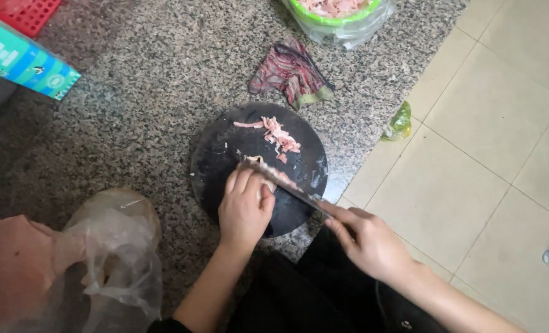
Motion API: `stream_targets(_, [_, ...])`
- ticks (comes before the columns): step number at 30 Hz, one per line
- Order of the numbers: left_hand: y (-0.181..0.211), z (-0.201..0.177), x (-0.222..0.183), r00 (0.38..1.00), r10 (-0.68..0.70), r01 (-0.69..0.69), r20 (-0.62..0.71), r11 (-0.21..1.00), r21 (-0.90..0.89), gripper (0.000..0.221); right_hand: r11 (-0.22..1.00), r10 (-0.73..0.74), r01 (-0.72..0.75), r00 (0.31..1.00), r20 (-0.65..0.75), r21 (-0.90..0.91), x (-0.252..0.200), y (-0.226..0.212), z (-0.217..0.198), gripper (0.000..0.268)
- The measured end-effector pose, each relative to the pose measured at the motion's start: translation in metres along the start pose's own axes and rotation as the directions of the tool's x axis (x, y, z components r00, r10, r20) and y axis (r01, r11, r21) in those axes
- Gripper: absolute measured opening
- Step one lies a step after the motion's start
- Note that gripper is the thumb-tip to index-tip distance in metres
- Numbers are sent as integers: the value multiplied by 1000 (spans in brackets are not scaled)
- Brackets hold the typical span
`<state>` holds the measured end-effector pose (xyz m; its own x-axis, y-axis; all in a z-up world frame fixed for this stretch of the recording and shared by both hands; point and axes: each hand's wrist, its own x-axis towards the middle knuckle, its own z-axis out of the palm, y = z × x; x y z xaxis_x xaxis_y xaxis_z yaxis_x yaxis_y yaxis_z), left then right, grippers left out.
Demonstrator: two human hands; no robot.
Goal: Slicing a piece of meat into thin strips on a cutting board using a knife.
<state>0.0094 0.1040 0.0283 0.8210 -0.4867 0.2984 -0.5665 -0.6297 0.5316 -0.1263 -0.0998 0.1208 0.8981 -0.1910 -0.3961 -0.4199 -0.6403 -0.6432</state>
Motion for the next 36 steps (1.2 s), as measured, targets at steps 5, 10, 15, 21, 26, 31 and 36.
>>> stream_targets(5, [1, 5, -2, 1000, -22, 22, -16, 998, 50, 6, 998, 35, -32, 999, 40, -60, -14, 6, -3, 46])
stream_targets(10, [6, 1, 0, 999, -18, 19, -45, 1000, 19, 4, 996, 34, -29, 997, 67, -79, -11, 5, -4, 47])
stream_targets(15, [-12, 27, -11, 990, -1, 12, -144, 997, 75, 15, 999, -15, 14, 999, -35, -33, 30, -14, 23, 37])
stream_targets(21, [-15, 27, -9, 990, -16, 24, -138, 998, 56, 17, 991, -136, 136, 989, -53, 6, 78, -16, 52, 39])
stream_targets(26, [-13, 27, -10, 984, 8, 0, -176, 999, 43, 16, 993, -104, 105, 994, -11, 55, 27, -23, 10, 38])
stream_targets(31, [-30, 49, -21, 980, 5, 10, -200, 997, 76, 17, 999, 32, -32, 999, 3, -27, -12, -1, -10, 37])
stream_targets(36, [-18, 35, -9, 984, -18, 25, -179, 999, 40, 18, 999, -26, 26, 1000, -2, 44, 28, -16, 10, 38])
